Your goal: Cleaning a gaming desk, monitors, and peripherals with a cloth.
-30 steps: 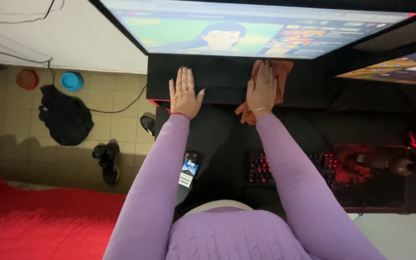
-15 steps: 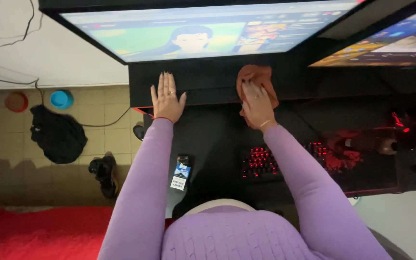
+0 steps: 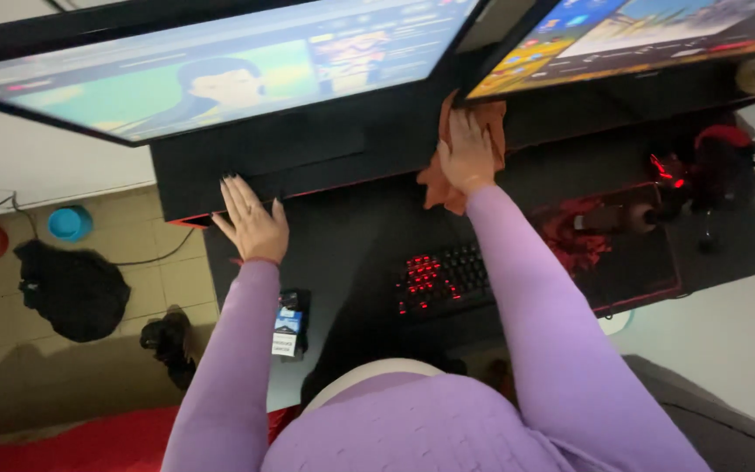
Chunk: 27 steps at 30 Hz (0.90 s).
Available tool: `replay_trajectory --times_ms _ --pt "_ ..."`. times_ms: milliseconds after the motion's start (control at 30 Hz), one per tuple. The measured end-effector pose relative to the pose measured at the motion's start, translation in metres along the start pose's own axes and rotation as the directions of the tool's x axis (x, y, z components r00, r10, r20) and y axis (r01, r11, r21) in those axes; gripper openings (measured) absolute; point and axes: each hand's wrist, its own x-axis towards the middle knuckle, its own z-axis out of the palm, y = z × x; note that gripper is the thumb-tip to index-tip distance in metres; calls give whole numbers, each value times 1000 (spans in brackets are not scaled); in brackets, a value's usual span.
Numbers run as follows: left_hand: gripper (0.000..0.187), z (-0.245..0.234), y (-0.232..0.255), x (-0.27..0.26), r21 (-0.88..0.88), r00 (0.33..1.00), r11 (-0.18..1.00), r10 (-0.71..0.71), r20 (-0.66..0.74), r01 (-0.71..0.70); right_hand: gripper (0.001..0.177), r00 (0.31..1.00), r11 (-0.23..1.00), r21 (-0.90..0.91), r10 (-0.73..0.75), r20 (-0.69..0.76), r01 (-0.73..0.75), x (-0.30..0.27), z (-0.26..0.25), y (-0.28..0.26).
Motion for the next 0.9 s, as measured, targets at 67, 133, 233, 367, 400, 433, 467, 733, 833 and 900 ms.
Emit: replay_trajectory --times_ms 67,133,233,367,400,433,467,733,833,900 --pt "83 -4 12 -22 -22 999 999 32 -2 -32 71 999 999 -21 28 -39 -29 10 -3 0" --pt "82 -9 22 -41 -38 998 998 56 -10 -56 71 996 998 -37 46 -78 -49 25 5 9" --pt "80 -15 35 -64 -64 992 992 111 52 -108 62 993 991 -111 66 -102 -78 49 18 26" --pt "77 -21 63 -81 -92 970 986 156 186 -141 45 973 988 -84 -146 -181 132 55 9 23" --pt "76 -22 71 -83 -99 962 982 179 205 -161 43 952 974 -102 -220 -214 202 55 8 24" --pt "76 -19 78 -83 -96 963 983 175 206 -158 43 952 974 -99 -221 -212 205 48 -4 5" --pt "75 -15 87 -82 -94 957 976 211 200 -195 37 989 986 -77 -149 -23 146 40 -18 -12" --pt "73 25 157 -66 -120 911 919 389 135 -375 36 894 838 311 -418 -160 448 -38 -10 -29" --pt "73 34 174 -53 -75 890 904 428 156 -421 37 932 718 610 -346 -107 336 -57 -5 5" --pt "74 39 182 -42 -38 886 907 417 204 -419 39 996 517 856 -91 24 26 -60 5 39"
